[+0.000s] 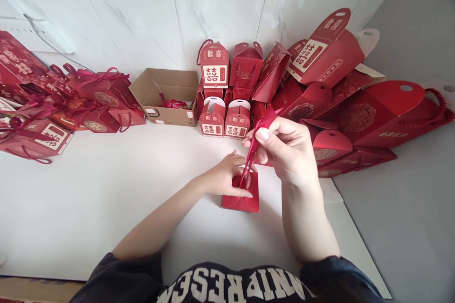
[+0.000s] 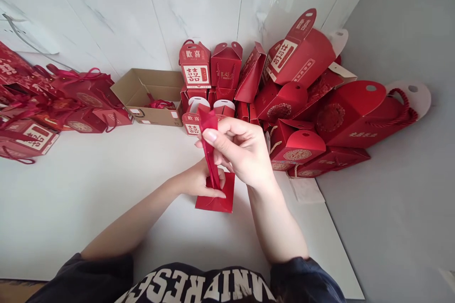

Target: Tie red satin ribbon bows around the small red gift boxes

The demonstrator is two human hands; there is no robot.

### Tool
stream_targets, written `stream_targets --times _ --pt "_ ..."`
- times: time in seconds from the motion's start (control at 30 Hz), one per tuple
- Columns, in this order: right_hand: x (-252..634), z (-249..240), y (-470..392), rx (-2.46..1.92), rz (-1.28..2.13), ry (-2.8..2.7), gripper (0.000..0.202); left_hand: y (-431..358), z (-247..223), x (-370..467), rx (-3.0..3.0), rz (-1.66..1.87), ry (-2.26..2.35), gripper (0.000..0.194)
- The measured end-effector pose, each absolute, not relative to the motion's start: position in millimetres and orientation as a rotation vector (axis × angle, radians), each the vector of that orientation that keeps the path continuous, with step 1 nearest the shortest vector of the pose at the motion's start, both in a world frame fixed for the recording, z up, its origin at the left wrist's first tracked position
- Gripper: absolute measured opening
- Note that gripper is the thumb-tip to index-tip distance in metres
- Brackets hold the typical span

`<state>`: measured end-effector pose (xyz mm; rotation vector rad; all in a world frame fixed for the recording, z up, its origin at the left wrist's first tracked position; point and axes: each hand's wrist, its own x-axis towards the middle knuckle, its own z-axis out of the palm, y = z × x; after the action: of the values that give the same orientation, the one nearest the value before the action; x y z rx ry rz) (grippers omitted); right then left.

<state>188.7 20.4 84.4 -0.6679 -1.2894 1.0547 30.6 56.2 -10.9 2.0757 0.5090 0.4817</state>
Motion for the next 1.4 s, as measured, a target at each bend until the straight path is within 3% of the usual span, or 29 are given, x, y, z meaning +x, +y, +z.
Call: stream_targets --times 0.27,0.4,0.53,0.8,1.0,1.13,1.4 --pt "185.0 92.3 19.6 -0.686 1.017 -1.353 0.021 64.4 -22.2 30.5 2.092 0.657 0.532 0.035" --pt "198.2 88.2 25.7 -0.670 1.025 -1.307 0.022 73.8 -18.7 18.4 2.058 0.485 0.409 0.042" --pt "206.6 89.1 29.9 -0.680 1.063 -1.315 0.025 78.2 -7.7 8.6 1.989 0.364 0.347 0.038" --pt "198.5 93.4 32.2 -0.659 1.169 -1.394 0.027 66.7 -9.7 21.4 1.885 0.563 0.408 0.042" --pt "198.0 94.3 31.9 -0.642 1.176 -1.388 0.027 58.0 -12.7 29.1 1.862 0.676 0.432 0.027" --pt "197.1 95.0 32.4 -0.662 1.154 -1.377 0.027 54.3 -15.4 32.6 1.762 0.724 0.438 0.047" --pt "196.5 88.4 34.7 -0.689 1.026 -1.335 0.024 59.2 -20.7 34.1 1.846 0.675 0.671 0.027"
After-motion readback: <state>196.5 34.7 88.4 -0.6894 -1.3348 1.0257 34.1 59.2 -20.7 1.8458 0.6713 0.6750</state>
